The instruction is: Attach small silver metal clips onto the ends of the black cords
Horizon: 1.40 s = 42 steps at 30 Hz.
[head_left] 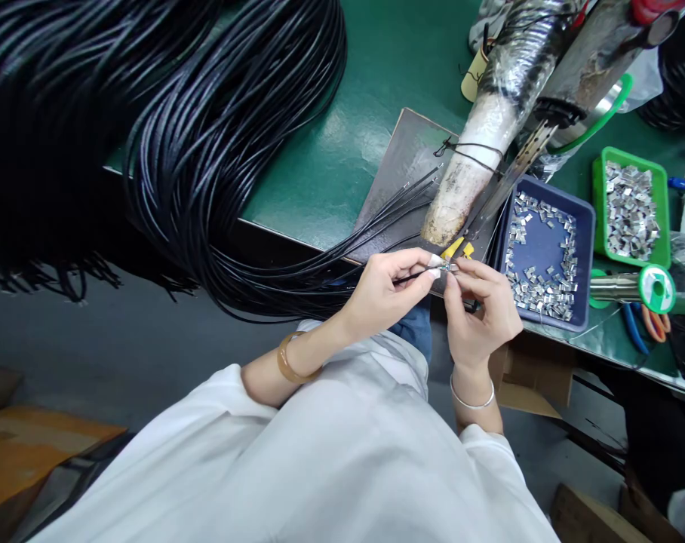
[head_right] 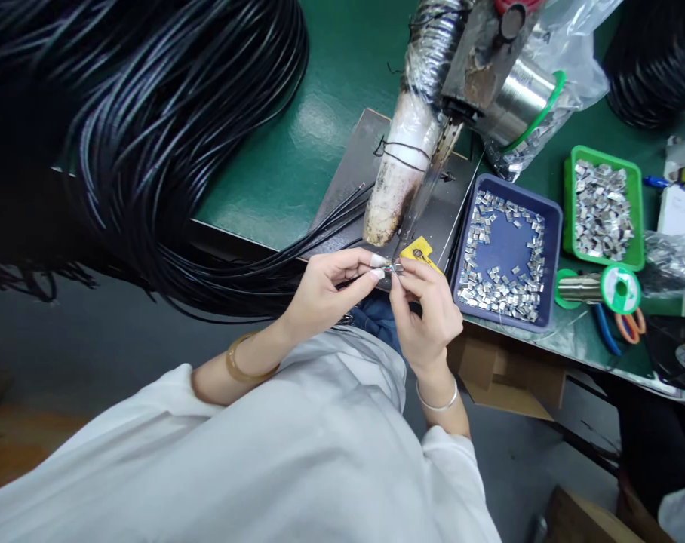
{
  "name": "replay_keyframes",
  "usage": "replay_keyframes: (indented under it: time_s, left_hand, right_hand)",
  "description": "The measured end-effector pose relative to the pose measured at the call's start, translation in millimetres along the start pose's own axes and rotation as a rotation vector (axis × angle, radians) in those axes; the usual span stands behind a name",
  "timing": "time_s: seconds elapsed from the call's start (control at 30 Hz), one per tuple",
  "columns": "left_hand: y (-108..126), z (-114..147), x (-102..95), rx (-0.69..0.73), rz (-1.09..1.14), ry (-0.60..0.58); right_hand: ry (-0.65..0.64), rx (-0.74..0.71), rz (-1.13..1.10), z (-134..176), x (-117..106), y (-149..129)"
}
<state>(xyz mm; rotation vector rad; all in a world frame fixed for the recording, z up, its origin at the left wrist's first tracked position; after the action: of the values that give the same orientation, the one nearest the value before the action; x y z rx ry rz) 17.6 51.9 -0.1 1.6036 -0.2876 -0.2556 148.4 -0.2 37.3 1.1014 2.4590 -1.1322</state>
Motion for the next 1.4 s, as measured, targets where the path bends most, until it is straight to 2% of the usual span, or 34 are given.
replay_keyframes:
  time_s: [0.1,0.47,0.8,0.97,1.0,1.13,1.27,1.33,1.4]
  left_hand:
    - [0,1,1.2,0.029,-0.03,0.006]
    - [6,3,1.1,0.107,-0.105,0.028]
    - [1,3,2.9,0.014,-0.066,0.015]
    - [1,5,5.0,-0.056,-0.001,-0.034]
    - [1,6,5.7,-0.064,0.011,-0.049]
    - [3,9,5.2,-0.038,-0.009,-0.054]
    - [3,11,5.3,-0.001,0.005,-0.086]
    - [2,11,6.8,-0.012,0.059,-0.118]
    - [0,11,6.6,-0.04,0.099,-0.095]
  right_hand:
    - [0.009,0.034,-0.025,-2,1,3]
    - [0.064,0.011,-0.097,-2,-1,0]
    - [0.038,0.042,-0.138,0,0,7]
    - [0.09,0.147,-0.155,5,-20,12]
    - [0.06,0.148,-0.107,6,-23,10]
    - [-0.2,0.094,0.081,5,-16,0]
    - [-0.263,0.281,-0.159,4,-6,10]
    - [-0.219,0.351,-0.273,3,-4,16]
    - [-0.051,0.329,-0.32,0,-10,18]
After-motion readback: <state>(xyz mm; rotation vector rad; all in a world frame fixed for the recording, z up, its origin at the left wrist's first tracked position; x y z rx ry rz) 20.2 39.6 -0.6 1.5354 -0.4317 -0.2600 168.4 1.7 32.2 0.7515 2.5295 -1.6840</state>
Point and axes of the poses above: each hand's wrist, its own z-axis away from the middle knuckle, its own x-axis out of the palm, y = z × x, the point moved 5 cm from there along -z, towards the middle knuckle, and after that the axes turned 8 degrees about -z, right-handed, at the moved point
